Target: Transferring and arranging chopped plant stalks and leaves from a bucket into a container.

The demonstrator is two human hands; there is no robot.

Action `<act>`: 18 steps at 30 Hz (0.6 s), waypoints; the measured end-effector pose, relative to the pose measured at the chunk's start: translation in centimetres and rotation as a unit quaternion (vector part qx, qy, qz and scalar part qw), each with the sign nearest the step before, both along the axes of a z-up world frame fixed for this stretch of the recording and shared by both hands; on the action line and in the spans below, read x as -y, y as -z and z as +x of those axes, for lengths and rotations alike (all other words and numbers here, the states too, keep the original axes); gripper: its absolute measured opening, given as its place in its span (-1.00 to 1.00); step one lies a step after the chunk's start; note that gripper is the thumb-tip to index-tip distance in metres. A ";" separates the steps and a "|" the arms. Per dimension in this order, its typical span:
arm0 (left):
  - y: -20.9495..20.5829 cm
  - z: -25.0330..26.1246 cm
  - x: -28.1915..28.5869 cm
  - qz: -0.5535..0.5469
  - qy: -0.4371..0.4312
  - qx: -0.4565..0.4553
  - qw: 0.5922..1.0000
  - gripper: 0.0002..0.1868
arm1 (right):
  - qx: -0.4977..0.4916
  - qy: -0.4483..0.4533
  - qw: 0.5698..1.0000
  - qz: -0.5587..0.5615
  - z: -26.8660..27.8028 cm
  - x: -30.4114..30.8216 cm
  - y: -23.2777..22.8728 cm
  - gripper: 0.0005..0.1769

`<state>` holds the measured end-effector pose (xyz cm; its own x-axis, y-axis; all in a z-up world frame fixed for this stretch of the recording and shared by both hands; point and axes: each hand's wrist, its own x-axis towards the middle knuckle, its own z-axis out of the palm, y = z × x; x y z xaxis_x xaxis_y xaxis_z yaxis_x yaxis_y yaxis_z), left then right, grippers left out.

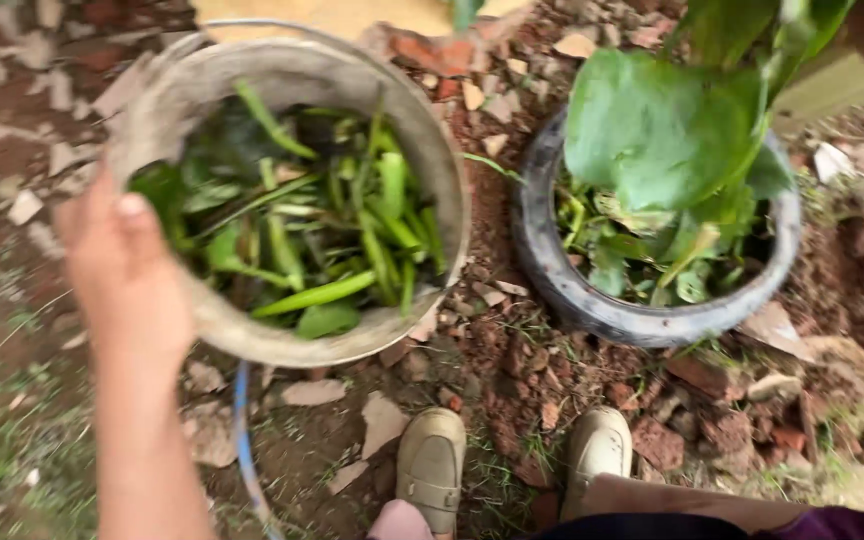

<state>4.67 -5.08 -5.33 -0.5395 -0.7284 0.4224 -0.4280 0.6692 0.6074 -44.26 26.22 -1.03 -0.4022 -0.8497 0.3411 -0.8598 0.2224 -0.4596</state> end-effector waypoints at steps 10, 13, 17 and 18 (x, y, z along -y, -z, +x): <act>-0.3 1.7 -0.9 0.103 -0.083 0.073 0.989 -0.26 | 0.259 0.089 0.811 0.517 3.9 0.8 4.4 -0.29; 2.5 3.1 0.2 0.122 -0.056 -0.024 0.991 -0.45 | 0.285 0.157 0.801 0.503 3.7 0.0 4.2 0.35; 3.0 3.7 0.5 0.220 -0.132 0.048 0.965 -0.36 | 0.236 0.153 0.873 0.398 2.2 -2.8 4.7 -0.08; 3.6 4.0 0.7 0.244 -0.123 0.019 0.962 -0.40 | 0.182 0.135 0.892 0.392 2.8 -3.0 5.0 -0.23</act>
